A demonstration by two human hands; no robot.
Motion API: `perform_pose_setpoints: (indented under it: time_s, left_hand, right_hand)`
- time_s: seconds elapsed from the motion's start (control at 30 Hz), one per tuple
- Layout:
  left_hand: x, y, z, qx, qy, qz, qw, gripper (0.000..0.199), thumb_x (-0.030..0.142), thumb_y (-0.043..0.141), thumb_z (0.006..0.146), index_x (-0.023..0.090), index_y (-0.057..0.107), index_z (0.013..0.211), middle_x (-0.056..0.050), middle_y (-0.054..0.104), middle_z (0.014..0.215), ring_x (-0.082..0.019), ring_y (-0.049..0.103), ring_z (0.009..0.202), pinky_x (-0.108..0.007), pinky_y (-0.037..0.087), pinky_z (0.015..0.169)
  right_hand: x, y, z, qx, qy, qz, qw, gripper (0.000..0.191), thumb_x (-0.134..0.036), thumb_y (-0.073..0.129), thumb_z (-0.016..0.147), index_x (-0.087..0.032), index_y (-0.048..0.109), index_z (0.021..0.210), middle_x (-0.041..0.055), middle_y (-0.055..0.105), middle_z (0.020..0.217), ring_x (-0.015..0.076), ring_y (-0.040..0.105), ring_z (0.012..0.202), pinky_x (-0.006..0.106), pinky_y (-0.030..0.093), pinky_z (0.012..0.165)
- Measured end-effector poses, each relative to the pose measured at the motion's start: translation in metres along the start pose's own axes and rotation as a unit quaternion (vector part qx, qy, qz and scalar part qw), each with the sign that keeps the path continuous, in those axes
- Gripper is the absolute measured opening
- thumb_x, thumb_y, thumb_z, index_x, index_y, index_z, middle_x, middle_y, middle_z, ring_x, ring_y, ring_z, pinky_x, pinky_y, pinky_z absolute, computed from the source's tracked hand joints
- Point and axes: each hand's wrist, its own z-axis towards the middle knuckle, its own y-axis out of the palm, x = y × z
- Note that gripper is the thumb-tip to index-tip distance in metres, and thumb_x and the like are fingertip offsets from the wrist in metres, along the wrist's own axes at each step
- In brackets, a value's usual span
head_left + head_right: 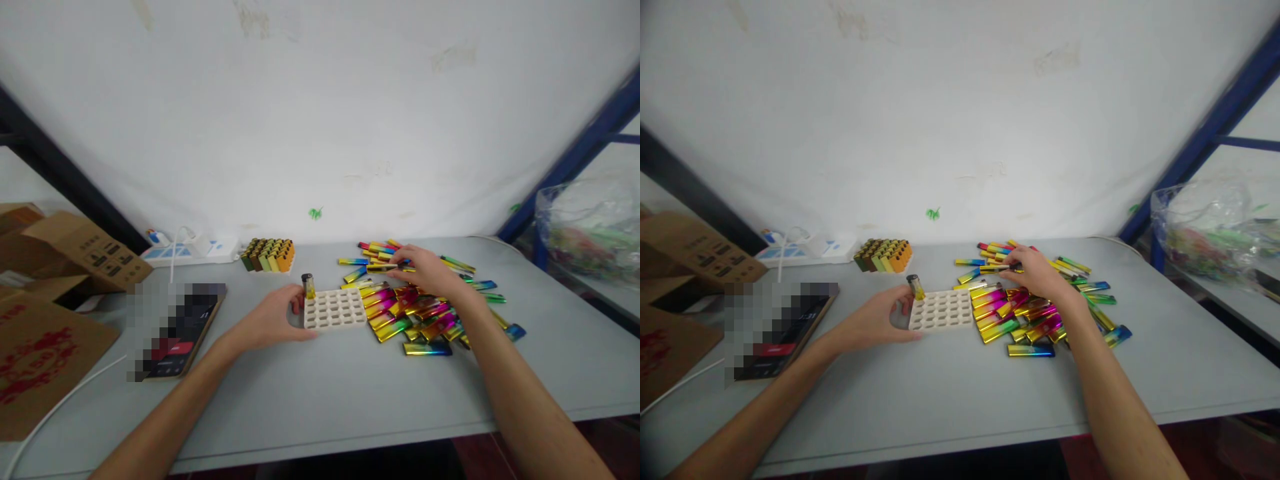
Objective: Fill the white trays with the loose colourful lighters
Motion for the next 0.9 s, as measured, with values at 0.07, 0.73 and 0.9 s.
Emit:
perform_pose_setpoints:
  time_s: [0.07, 0.73, 0.9]
  left_hand:
    - [0.0, 0.0, 0.0, 0.002, -0.002, -0.007, 1.0, 0.049, 0.054, 0.088, 0.067, 0.02, 0.063, 0.094, -0.003, 0.068, 0.093, -0.024, 0.062, 0.082, -0.033, 0.047, 0.072]
    - [-0.002, 0.003, 0.0, 0.015, 0.021, -0.007, 1.0, 0.052, 0.054, 0.091, 0.066, 0.021, 0.062, 0.093, -0.002, 0.067, 0.092, -0.024, 0.062, 0.083, -0.034, 0.047, 0.075]
    - [-0.001, 0.004, 0.001, 0.014, 0.018, -0.007, 1.0, 0.054, 0.055, 0.092, 0.064, 0.02, 0.062, 0.093, -0.002, 0.067, 0.092, -0.024, 0.063, 0.083, -0.034, 0.048, 0.074]
  right_hand:
    - [-0.01, -0.002, 0.0, 0.028, 0.008, 0.074, 0.997, 0.024, -0.045, 0.074, 0.092, -0.022, 0.079, 0.099, 0.0116, 0.078, 0.112, 0.0327, 0.071, 0.11, 0.047, 0.054, 0.098]
    - [-0.128, 0.064, 0.001, -0.058, 0.053, 0.624, 0.778, 0.045, -0.063, 0.074, 0.091, -0.028, 0.049, 0.102, -0.0054, 0.061, 0.094, 0.0105, 0.059, 0.061, 0.026, 0.052, 0.055]
    - [-0.135, 0.075, -0.001, -0.033, 0.09, 0.563, 0.821, 0.052, -0.076, 0.064, 0.092, -0.025, 0.05, 0.089, -0.0105, 0.037, 0.064, 0.0091, 0.03, 0.05, 0.021, 0.025, 0.046]
